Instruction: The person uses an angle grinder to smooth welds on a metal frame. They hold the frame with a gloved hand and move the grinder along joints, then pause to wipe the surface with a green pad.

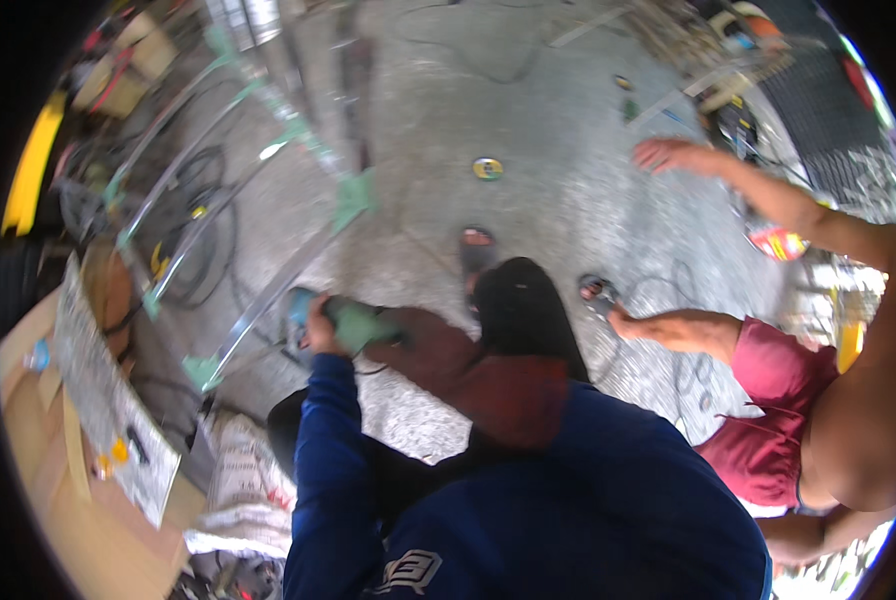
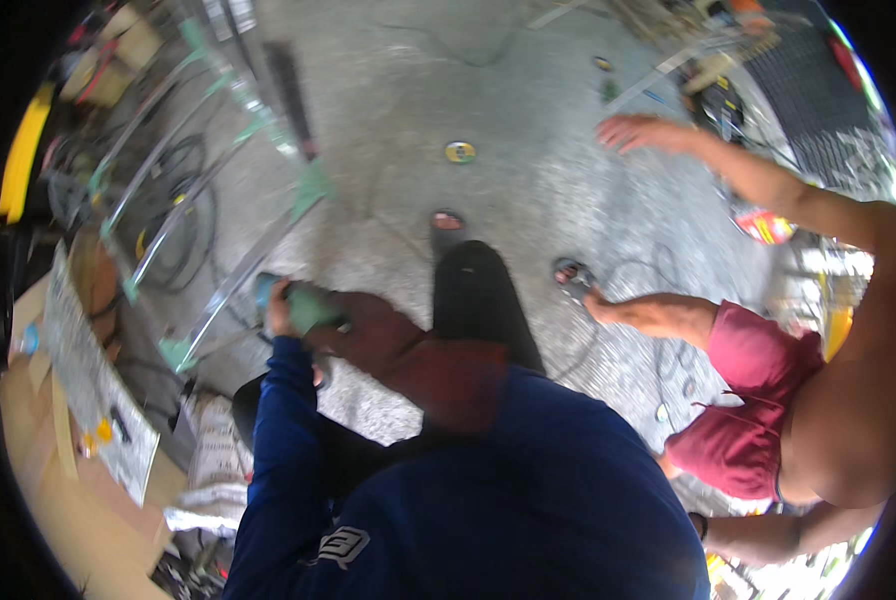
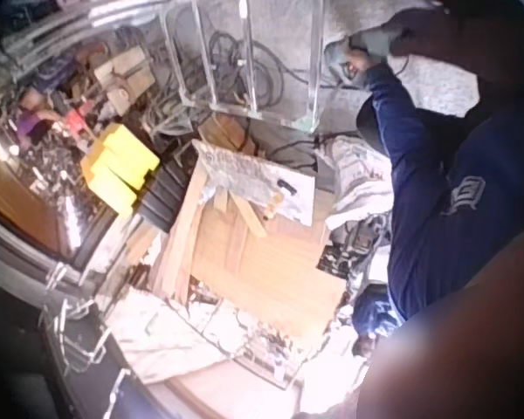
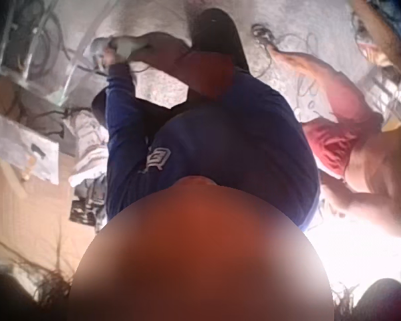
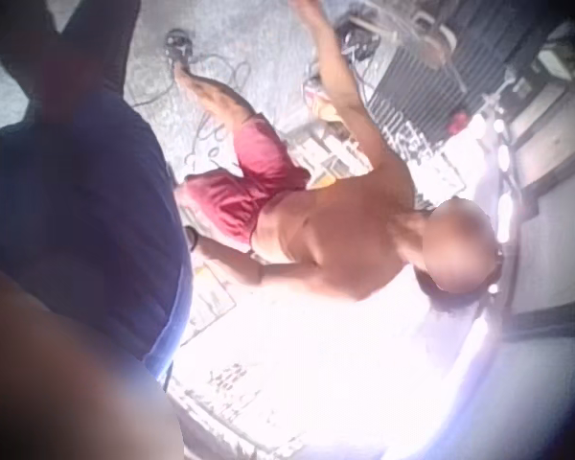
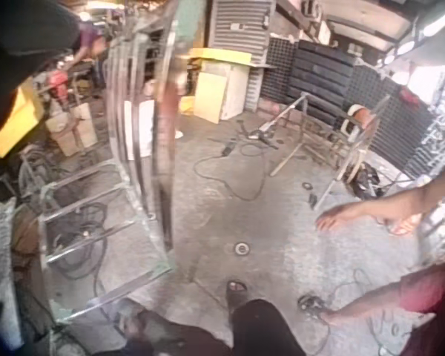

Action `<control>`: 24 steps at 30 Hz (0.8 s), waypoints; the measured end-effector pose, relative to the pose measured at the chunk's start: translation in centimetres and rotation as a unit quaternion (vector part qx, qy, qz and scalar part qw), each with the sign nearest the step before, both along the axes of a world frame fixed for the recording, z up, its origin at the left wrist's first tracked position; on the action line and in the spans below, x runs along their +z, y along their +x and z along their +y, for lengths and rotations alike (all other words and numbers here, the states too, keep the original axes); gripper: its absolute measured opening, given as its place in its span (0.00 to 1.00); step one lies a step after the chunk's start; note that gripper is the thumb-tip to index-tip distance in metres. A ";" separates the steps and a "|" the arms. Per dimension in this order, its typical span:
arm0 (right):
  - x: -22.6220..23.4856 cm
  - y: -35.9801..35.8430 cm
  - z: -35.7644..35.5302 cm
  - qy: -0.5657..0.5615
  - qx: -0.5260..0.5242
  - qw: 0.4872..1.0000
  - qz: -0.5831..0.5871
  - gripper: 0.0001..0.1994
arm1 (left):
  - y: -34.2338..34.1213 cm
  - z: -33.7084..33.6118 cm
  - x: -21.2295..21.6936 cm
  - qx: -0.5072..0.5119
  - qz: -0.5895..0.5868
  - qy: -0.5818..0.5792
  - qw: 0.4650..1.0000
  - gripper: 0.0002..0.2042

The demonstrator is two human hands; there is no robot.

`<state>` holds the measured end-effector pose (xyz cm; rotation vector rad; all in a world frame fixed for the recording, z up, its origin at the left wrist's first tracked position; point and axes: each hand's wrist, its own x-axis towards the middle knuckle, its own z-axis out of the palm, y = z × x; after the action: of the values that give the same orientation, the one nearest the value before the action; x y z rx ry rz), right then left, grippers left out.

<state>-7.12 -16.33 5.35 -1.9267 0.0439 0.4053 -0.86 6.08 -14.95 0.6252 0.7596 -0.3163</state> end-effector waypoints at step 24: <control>-3.1 11.3 -0.9 -0.149 -0.089 0.974 0.145 0.31 | -1.2 -4.4 3.3 -0.068 0.124 0.011 0.990 0.10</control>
<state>4.23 -17.19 2.22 -2.1196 0.4891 0.5824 -2.07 1.70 -11.66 0.6666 0.9608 -0.5181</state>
